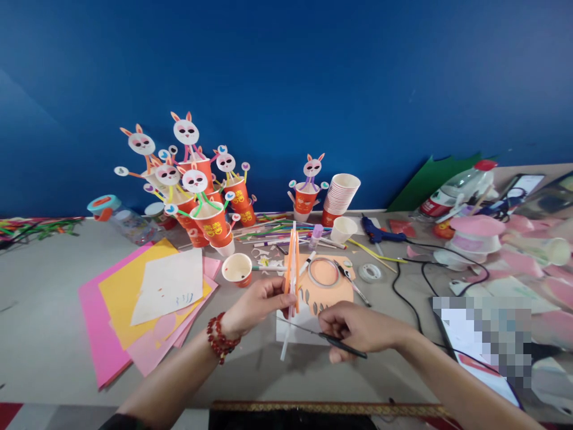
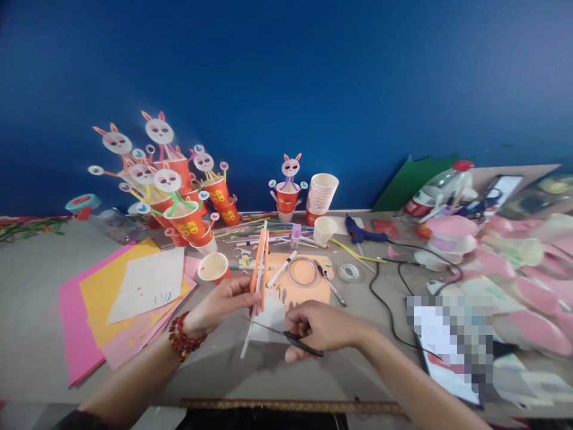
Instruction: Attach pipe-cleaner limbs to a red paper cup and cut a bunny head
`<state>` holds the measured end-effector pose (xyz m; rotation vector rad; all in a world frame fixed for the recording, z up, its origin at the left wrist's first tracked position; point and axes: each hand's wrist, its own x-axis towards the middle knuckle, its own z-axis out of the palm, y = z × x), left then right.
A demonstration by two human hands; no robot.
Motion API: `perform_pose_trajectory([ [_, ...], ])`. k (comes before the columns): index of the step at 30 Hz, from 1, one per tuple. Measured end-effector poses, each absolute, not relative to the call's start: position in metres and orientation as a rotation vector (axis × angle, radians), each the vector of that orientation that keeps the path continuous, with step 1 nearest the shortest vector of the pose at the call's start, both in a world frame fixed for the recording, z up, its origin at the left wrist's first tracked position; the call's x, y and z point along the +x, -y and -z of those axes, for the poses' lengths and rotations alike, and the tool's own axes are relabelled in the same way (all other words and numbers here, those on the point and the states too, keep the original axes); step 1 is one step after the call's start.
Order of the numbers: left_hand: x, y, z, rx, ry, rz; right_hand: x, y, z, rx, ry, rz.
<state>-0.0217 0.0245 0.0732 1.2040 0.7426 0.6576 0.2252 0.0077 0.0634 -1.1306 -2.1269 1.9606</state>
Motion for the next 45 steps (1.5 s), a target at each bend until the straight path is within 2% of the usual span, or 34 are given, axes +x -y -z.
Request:
perform_pose_trajectory([
  [45,-0.0192,-0.0249,-0.0741,1.142,-0.772,-0.640,0.2233,-0.0093,-0.0664,-1.158,2.186,-1.919],
])
